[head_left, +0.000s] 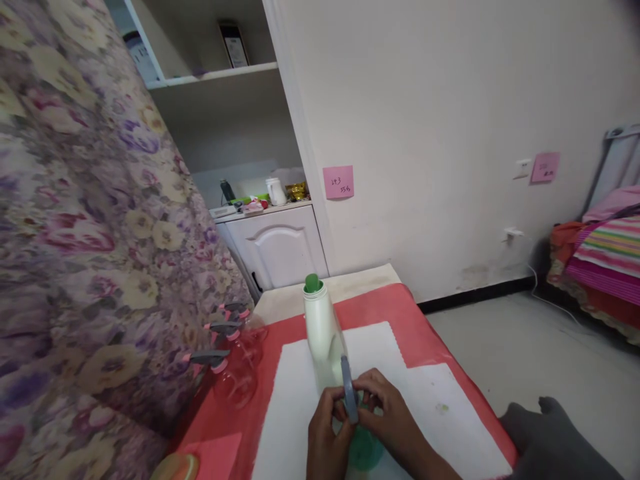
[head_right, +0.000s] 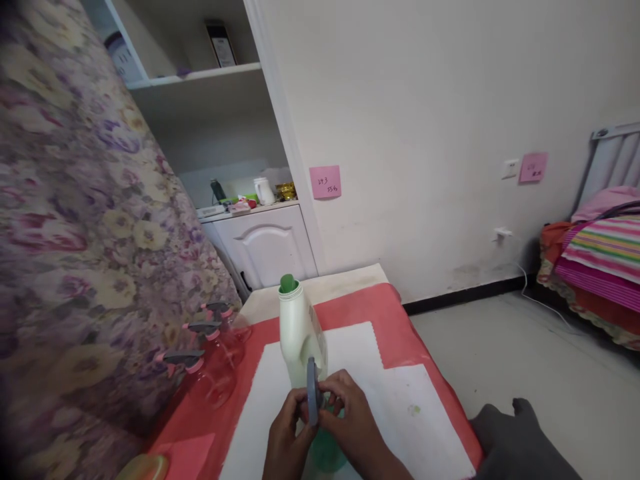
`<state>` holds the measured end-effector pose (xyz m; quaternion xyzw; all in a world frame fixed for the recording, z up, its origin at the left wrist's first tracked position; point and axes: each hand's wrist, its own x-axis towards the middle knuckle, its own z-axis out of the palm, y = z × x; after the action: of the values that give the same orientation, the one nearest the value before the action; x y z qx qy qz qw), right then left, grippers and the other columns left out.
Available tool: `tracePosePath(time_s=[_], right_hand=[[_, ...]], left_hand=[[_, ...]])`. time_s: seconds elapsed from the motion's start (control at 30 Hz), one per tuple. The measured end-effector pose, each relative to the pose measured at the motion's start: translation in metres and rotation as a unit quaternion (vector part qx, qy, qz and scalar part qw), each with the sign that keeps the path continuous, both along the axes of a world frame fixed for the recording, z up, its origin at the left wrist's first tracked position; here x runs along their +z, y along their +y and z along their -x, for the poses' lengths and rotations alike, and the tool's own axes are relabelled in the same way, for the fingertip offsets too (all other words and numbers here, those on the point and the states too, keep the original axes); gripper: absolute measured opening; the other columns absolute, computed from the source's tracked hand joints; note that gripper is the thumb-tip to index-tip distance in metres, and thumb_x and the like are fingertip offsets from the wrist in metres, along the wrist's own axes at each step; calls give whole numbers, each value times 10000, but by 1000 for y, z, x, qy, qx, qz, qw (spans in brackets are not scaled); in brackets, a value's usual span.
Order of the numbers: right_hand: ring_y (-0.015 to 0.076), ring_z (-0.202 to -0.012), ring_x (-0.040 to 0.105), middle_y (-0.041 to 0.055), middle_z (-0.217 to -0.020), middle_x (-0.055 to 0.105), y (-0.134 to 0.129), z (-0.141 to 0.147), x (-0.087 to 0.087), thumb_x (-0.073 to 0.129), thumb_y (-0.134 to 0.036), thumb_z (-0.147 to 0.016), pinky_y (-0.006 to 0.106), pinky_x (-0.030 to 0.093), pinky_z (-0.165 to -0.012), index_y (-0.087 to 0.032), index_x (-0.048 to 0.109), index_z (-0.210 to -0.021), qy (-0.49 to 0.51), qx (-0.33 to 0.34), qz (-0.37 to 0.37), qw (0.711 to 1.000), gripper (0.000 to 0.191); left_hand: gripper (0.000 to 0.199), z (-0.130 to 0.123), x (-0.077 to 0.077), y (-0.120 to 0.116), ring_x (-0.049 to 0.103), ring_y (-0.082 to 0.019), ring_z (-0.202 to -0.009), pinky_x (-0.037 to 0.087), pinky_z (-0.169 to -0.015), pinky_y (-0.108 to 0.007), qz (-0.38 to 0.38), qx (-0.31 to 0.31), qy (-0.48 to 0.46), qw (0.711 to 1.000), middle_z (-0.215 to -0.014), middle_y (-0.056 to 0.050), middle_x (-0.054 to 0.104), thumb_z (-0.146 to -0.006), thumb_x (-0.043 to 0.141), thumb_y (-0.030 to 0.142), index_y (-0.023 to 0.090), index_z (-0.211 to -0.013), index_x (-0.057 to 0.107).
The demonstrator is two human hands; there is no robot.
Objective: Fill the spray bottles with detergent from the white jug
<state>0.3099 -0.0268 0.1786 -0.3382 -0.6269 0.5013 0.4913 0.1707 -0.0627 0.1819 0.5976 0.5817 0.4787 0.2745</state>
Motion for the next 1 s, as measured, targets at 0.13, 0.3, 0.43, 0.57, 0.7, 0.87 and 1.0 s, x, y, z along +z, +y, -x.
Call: tracePosePath(time_s=[0.13, 0.3, 0.43, 0.57, 0.7, 0.87, 1.0], right_hand=[[157, -714, 502, -6, -799, 507, -1, 2, 5, 616, -61, -661, 254, 393, -621, -211, 714, -837, -32, -14, -11, 999, 251], [150, -701, 498, -15, -788, 499, 1, 2, 2, 595, -35, -644, 252, 384, -627, -198, 677, -828, -44, -14, -30, 998, 258], [146, -686, 480, -21, -767, 482, 3, 1, -1, 595, -51, -651, 246, 375, -614, -188, 652, -789, -57, -18, -43, 997, 203], [143, -680, 477, -30, -753, 468, 4, 1, -1, 569, -48, -639, 241, 369, -604, -191, 633, -786, -68, -17, -48, 996, 214], [145, -685, 482, -34, -748, 470, 5, 1, -1, 544, -30, -600, 245, 373, -614, -198, 604, -759, -69, -19, -40, 997, 239], [144, -678, 473, -39, -734, 461, 7, 0, 2, 539, -35, -583, 249, 370, -619, -201, 573, -731, -66, -24, -32, 997, 225], [139, -671, 468, -43, -724, 454, 7, 3, -1, 541, -33, -587, 250, 371, -623, -201, 546, -712, -69, -39, -43, 996, 210]], left_hand=[[186, 3, 0, -1, 569, -193, -692, 461, -689, -270, 13, 15, 17, 1000, -724, 17, 617, -732, 665, 252, 217, -913, 641], [228, 15, 9, -8, 618, -215, -785, 494, -759, -298, 0, -21, 7, 1000, -834, -30, 657, -787, 616, 312, 213, -990, 648], [320, 14, 25, -5, 621, -242, -935, 487, -815, -311, 36, -26, -70, 997, -976, -64, 689, -859, 520, 443, 207, -1028, 653], [343, 10, 34, 8, 601, -212, -806, 465, -747, -287, 82, -63, -109, 989, -822, -35, 682, -849, 534, 485, 173, -885, 673], [328, 16, 33, 21, 543, -169, -702, 416, -671, -255, 120, -89, -142, 978, -709, 0, 636, -764, 650, 484, 157, -780, 654], [371, 20, 26, 30, 469, -132, -620, 340, -600, -233, 141, -101, -162, 972, -614, 39, 544, -649, 747, 493, 157, -693, 598], [394, 16, 23, 31, 425, -120, -593, 307, -572, -225, 126, -80, -157, 976, -583, 58, 477, -643, 738, 524, 168, -664, 570]])
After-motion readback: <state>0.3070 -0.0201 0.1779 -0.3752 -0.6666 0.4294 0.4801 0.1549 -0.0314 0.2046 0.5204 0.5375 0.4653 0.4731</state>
